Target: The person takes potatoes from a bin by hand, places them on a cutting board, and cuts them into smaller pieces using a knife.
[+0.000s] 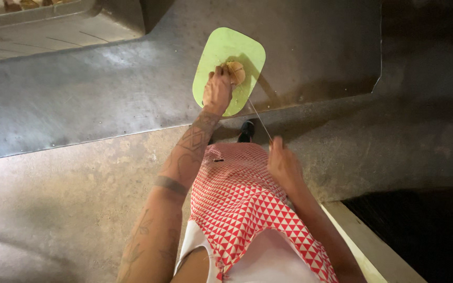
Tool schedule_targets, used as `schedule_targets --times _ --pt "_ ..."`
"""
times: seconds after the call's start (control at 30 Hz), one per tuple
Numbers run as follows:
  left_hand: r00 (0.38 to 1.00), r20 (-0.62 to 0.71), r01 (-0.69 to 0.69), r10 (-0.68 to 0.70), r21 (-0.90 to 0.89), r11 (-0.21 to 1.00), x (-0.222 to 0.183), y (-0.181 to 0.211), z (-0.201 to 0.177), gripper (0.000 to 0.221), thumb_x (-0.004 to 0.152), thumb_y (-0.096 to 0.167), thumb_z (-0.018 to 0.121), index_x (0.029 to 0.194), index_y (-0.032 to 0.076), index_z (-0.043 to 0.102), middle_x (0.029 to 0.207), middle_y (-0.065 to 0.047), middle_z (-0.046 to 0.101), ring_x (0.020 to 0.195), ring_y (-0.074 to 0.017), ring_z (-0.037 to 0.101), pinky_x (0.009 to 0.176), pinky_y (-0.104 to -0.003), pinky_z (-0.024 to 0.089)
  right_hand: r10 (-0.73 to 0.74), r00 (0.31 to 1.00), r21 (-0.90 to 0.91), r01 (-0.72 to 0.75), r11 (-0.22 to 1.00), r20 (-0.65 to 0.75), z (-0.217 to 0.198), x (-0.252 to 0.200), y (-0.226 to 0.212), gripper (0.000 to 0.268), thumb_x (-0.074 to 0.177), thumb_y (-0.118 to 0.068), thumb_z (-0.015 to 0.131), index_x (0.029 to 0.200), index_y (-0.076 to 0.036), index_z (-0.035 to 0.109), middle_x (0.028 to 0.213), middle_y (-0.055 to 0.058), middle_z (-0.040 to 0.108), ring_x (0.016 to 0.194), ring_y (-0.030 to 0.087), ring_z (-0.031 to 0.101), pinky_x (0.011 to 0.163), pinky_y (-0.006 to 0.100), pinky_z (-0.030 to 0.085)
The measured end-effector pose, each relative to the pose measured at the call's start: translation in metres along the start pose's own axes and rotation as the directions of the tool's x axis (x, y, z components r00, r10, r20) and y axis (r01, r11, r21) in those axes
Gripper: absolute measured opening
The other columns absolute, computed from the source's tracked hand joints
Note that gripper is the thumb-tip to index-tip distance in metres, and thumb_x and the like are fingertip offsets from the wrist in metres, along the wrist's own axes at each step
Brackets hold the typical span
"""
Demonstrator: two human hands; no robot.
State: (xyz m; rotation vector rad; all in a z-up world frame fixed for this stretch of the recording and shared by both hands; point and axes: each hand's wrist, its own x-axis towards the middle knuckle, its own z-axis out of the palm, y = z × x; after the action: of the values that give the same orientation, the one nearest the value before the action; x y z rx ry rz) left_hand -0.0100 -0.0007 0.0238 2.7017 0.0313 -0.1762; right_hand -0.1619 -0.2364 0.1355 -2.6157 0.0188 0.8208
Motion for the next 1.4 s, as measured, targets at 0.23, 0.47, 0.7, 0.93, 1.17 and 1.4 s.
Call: schedule_targets --times 0.23,0.47,0.7,0.93,1.17,1.4 --pt "0.997 -0.074 -0.020 0.020 -0.003 1.000 0.002 0.000 0.002 0.059 0.078 0.012 0.080 0.128 -0.008 0.057 0.121 -0.020 0.060 0.104 -0.0375 0.064 0.079 -0.042 0.060 -0.115 0.990 0.026 0.117 0.993 -0.076 0.005 0.073 -0.029 0.024 0.107 -0.028 0.045 0.117 -0.008 0.049 0.089 0.031 0.071 0.087 0.053 0.069 0.077 0.064 0.052" --pt "0.996 -0.059 -0.052 0.061 0.150 0.987 0.004 -0.007 0.011 0.043 0.081 0.000 0.072 0.123 -0.004 0.063 0.121 -0.016 0.062 0.103 -0.0323 0.067 0.079 -0.038 0.063 -0.035 0.998 0.029 0.033 0.999 0.047 -0.002 0.009 0.009 0.030 0.102 -0.030 0.047 0.117 -0.005 0.047 0.088 0.034 0.069 0.087 0.056 0.067 0.075 0.065 0.050" --pt "0.988 -0.135 -0.062 0.075 0.099 0.993 0.004 -0.006 0.012 0.023 0.091 0.017 0.077 0.108 0.003 0.067 0.120 -0.014 0.065 0.097 -0.0328 0.067 0.078 -0.043 0.061 -0.167 0.984 0.100 0.173 0.980 -0.067 0.037 0.119 -0.024 0.026 0.109 -0.029 0.045 0.109 -0.003 0.046 0.082 0.029 0.069 0.076 0.051 0.068 0.067 0.061 0.053" --pt "0.990 -0.139 -0.008 0.033 0.177 0.984 0.010 -0.004 0.009 0.035 0.087 0.008 0.075 0.119 0.000 0.065 0.113 -0.014 0.064 0.100 -0.0321 0.067 0.079 -0.041 0.061 -0.210 0.964 0.035 0.218 0.975 -0.166 0.088 0.094 0.043 0.027 0.108 -0.032 0.048 0.112 -0.006 0.048 0.079 0.029 0.070 0.076 0.052 0.068 0.066 0.062 0.052" --pt "0.994 -0.107 0.003 -0.003 0.005 1.000 0.001 0.004 -0.003 0.043 0.083 0.010 0.077 0.120 -0.003 0.060 0.119 -0.017 0.061 0.104 -0.0368 0.064 0.080 -0.045 0.060 -0.204 0.968 0.079 0.217 0.973 -0.146 0.093 0.018 0.091 0.028 0.104 -0.030 0.049 0.116 -0.005 0.049 0.086 0.030 0.070 0.080 0.053 0.067 0.068 0.063 0.051" --pt "0.988 -0.146 -0.074 0.058 -0.107 0.992 -0.009 -0.015 -0.002 0.072 0.065 -0.007 0.073 0.135 -0.004 0.055 0.116 -0.029 0.055 0.095 -0.0475 0.061 0.078 -0.050 0.058 -0.069 0.996 0.146 0.076 0.986 -0.058 0.008 -0.032 0.039 0.028 0.103 -0.030 0.048 0.118 -0.006 0.050 0.086 0.030 0.071 0.081 0.053 0.068 0.070 0.062 0.052"
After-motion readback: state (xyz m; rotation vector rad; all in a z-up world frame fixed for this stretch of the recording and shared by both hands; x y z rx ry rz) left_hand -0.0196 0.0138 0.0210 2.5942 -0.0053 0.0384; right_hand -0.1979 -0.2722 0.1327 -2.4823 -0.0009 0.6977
